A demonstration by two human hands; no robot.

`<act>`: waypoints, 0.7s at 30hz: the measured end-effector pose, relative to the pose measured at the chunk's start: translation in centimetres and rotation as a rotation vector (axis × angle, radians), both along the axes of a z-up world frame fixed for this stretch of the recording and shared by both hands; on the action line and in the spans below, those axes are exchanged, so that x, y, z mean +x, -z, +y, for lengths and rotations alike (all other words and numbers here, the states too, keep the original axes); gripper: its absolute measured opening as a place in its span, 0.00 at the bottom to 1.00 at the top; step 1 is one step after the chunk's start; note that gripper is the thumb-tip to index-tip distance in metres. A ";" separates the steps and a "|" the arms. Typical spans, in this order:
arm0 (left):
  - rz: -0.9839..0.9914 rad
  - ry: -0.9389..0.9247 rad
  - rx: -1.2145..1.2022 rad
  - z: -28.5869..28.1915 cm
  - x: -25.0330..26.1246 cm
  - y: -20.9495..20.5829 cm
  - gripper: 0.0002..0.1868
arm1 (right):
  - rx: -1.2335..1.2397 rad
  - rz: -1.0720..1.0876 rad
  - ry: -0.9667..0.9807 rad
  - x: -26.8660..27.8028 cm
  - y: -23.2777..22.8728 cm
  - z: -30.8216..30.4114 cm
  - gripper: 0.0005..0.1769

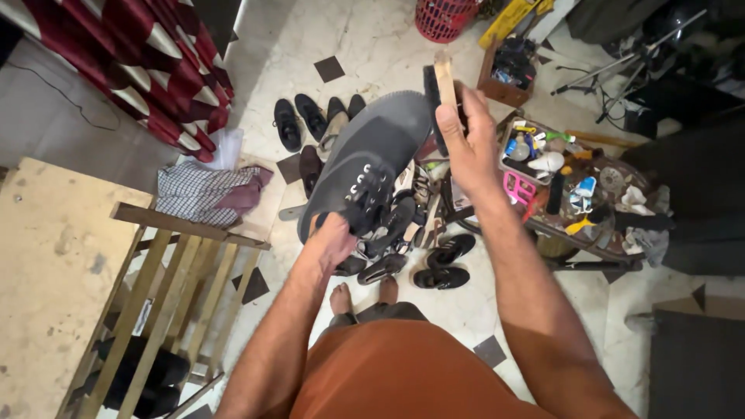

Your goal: The person is cleaning a dark-colored shoe using a brush and a cloth.

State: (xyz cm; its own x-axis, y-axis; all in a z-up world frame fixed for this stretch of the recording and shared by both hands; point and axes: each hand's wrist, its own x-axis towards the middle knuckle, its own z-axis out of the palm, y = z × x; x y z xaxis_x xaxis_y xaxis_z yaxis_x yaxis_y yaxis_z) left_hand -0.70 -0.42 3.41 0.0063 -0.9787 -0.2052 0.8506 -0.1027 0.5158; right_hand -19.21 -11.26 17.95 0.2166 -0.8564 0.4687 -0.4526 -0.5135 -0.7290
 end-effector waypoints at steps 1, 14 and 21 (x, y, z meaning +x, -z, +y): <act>0.021 0.050 0.042 -0.5 0.1 0.6 0.22 | 0.037 -0.019 -0.068 0.2 -0.2 0.0 0.34; 0.114 0.031 -0.040 -3.5 -0.5 5.3 0.19 | -0.037 0.526 -0.280 5.5 1.4 7.7 0.41; 0.007 0.049 0.068 -2.1 0.4 -4.0 0.24 | -0.288 0.365 -0.192 6.3 -0.4 6.0 0.43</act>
